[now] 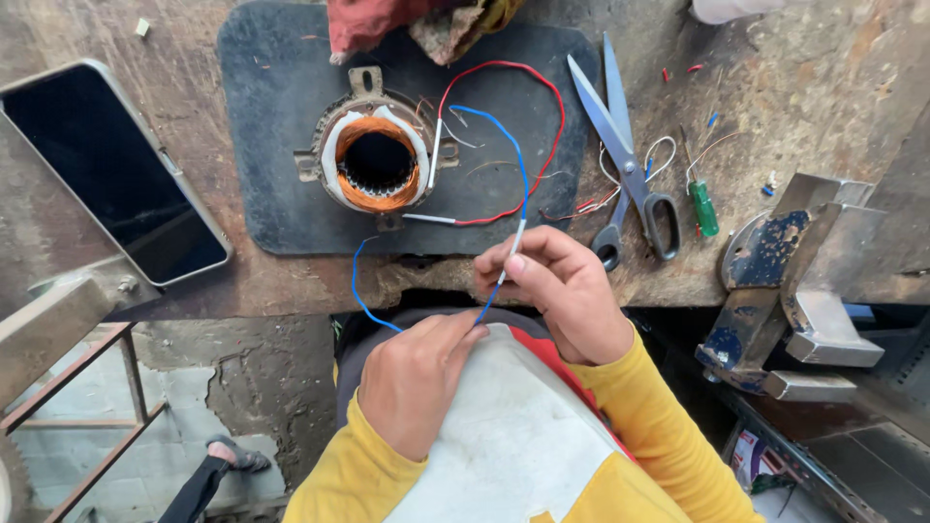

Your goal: The person strips the insulation from red and blue wires using scissors and twists the exposed ends. They then connect these wires to a copper-wound stator component and secure the connections by wrapping them with white thread.

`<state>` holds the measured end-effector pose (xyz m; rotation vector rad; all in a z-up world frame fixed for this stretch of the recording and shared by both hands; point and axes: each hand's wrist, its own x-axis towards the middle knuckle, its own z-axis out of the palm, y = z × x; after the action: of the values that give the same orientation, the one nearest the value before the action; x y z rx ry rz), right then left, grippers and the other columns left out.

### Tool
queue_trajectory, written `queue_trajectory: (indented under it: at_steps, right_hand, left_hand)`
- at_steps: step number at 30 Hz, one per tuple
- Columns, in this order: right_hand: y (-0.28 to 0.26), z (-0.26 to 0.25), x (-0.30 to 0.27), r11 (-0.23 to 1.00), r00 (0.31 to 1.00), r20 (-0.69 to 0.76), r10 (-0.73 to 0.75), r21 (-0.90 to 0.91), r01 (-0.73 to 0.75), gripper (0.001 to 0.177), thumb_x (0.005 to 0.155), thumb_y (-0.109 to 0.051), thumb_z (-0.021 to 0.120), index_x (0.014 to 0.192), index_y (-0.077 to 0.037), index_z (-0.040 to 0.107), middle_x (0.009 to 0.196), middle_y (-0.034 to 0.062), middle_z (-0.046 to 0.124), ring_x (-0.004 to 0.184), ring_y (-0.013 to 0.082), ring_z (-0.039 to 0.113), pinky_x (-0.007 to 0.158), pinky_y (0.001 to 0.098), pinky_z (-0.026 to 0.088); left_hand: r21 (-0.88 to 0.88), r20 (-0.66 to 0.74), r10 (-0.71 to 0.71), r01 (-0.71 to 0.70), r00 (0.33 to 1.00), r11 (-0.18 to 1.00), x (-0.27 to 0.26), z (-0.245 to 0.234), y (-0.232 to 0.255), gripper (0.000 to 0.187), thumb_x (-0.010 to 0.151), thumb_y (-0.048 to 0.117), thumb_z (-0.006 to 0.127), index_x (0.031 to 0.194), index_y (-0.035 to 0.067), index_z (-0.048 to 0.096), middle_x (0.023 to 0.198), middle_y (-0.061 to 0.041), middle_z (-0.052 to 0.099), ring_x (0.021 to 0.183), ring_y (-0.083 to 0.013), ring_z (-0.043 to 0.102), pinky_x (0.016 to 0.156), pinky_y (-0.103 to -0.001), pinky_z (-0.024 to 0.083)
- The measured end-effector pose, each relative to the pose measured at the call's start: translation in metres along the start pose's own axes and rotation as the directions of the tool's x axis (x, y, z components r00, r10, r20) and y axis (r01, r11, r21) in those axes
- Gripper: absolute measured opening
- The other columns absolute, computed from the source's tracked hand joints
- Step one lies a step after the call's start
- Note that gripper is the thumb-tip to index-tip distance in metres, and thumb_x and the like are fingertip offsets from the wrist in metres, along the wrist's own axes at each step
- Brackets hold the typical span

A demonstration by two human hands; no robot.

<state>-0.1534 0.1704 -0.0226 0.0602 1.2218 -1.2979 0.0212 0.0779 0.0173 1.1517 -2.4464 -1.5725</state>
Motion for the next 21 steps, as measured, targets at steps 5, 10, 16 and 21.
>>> queue_trajectory:
  at_steps: [5, 10, 16, 21]
  right_hand:
    - [-0.028, 0.005, 0.033, 1.0, 1.0, 0.028, -0.012, 0.0, 0.012, 0.016, 0.104, -0.015, 0.058, 0.112, -0.002, 0.058, 0.103, 0.0111, 0.068, 0.091, 0.0226, 0.073, 0.085, 0.0404, 0.062]
    - [-0.04, 0.011, 0.053, 0.996, 0.996, 0.041, -0.073, -0.055, 0.075, 0.023, 0.107, -0.014, 0.058, 0.126, -0.002, 0.059, 0.096, 0.0065, 0.063, 0.079, 0.013, 0.063, 0.073, 0.0333, 0.059]
    - [-0.038, 0.025, 0.041, 0.822, 0.921, 0.016, -0.39, -0.446, 0.355, 0.02, 0.108, -0.01, 0.064, 0.124, 0.001, 0.068, 0.102, 0.0003, 0.065, 0.084, 0.0049, 0.054, 0.071, 0.0211, 0.045]
    - [-0.05, 0.045, 0.012, 0.353, 0.805, 0.241, -0.542, -0.804, 0.478, 0.015, 0.101, 0.0, 0.072, 0.116, -0.003, 0.072, 0.103, 0.0042, 0.067, 0.084, 0.0073, 0.063, 0.074, 0.0222, 0.051]
  left_hand:
    - [0.151, 0.076, 0.027, -0.038, 0.997, 0.988, -0.003, 0.005, -0.014, 0.018, 0.088, 0.019, 0.069, 0.103, 0.009, 0.073, 0.096, -0.009, 0.073, 0.084, -0.0289, 0.071, 0.067, -0.041, 0.055]
    - [0.269, 0.185, 0.074, -0.123, 0.98, 0.955, 0.006, -0.003, -0.022, 0.022, 0.084, 0.015, 0.065, 0.104, 0.01, 0.073, 0.115, -0.01, 0.07, 0.089, -0.0273, 0.069, 0.069, -0.039, 0.056]
    - [0.238, -0.197, 0.212, -0.163, 0.957, 0.957, 0.035, -0.052, 0.009, 0.028, 0.099, 0.019, 0.072, 0.124, 0.009, 0.066, 0.121, -0.008, 0.067, 0.1, -0.0271, 0.072, 0.082, -0.037, 0.058]
    - [0.278, -0.266, 0.383, -0.311, 0.885, 0.909, 0.074, -0.097, 0.019, 0.034, 0.101, 0.009, 0.07, 0.133, 0.004, 0.06, 0.127, -0.013, 0.066, 0.108, -0.0333, 0.069, 0.086, -0.04, 0.057]
